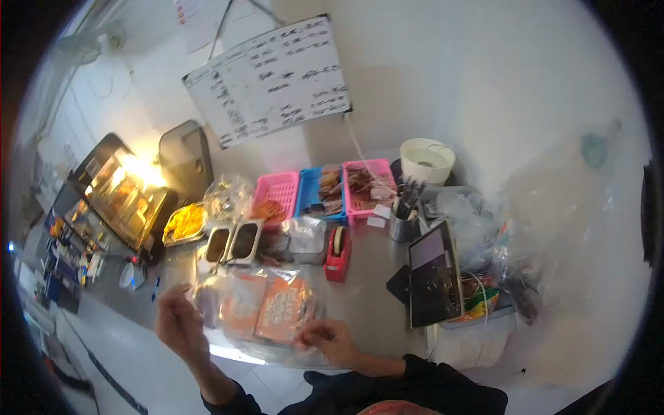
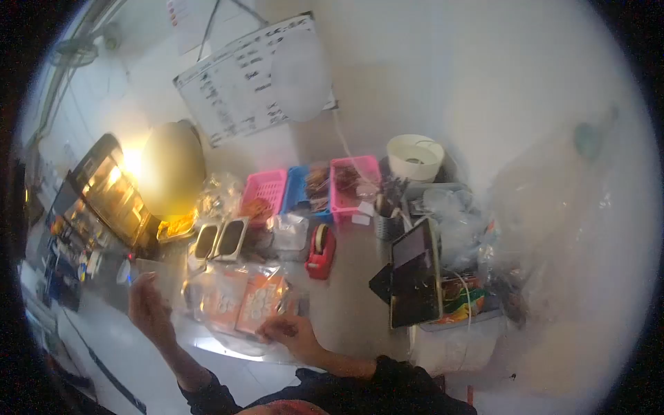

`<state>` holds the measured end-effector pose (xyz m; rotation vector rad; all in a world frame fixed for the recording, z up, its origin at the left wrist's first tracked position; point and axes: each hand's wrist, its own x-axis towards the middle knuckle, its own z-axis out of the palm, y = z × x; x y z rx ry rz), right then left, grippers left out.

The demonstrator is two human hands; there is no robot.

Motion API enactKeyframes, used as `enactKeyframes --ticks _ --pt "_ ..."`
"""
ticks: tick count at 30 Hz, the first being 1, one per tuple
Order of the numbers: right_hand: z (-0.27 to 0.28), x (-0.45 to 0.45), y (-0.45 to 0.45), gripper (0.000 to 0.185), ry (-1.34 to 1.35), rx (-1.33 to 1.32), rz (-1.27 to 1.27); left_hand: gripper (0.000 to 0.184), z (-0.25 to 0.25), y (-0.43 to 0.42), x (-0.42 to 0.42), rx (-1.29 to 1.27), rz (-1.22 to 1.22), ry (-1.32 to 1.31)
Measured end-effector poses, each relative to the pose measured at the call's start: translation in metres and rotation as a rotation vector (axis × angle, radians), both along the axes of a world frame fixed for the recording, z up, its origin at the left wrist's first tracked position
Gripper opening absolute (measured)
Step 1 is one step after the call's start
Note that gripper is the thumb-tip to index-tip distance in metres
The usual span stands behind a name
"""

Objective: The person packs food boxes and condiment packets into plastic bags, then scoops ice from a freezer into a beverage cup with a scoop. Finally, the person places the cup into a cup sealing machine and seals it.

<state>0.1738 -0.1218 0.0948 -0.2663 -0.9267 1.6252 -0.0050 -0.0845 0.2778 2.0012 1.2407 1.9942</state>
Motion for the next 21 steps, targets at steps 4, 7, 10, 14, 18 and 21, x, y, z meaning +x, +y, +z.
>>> enactKeyframes --ticks 4,7,10,14,18,21 --pt "0.057 -0.046 0.004 0.055 0.36 0.022 0.168 0.012 -0.01 -0.034 -0.057 -0.096 0.083 -0.118" --pt "0.052 -0.083 0.01 0.052 0.225 -0.078 0.26 0.014 -0.018 -0.055 -0.078 -0.007 0.133 -0.034" --pt "0.034 -0.118 0.014 0.023 -0.105 -0.154 0.191 0.015 -0.022 -0.07 -0.109 0.019 0.228 -0.141" --pt "0.012 -0.148 0.018 0.013 -0.161 0.018 0.26 0.015 -0.041 -0.08 -0.164 -0.078 0.412 -0.253" --pt "0.0 -0.185 0.019 0.014 -0.373 0.067 0.258 0.019 -0.102 -0.078 -0.217 -0.427 0.859 0.042" --pt "-0.017 -0.224 0.028 0.01 -0.438 0.248 0.034 0.029 -0.126 -0.083 -0.213 -0.389 1.412 0.558"
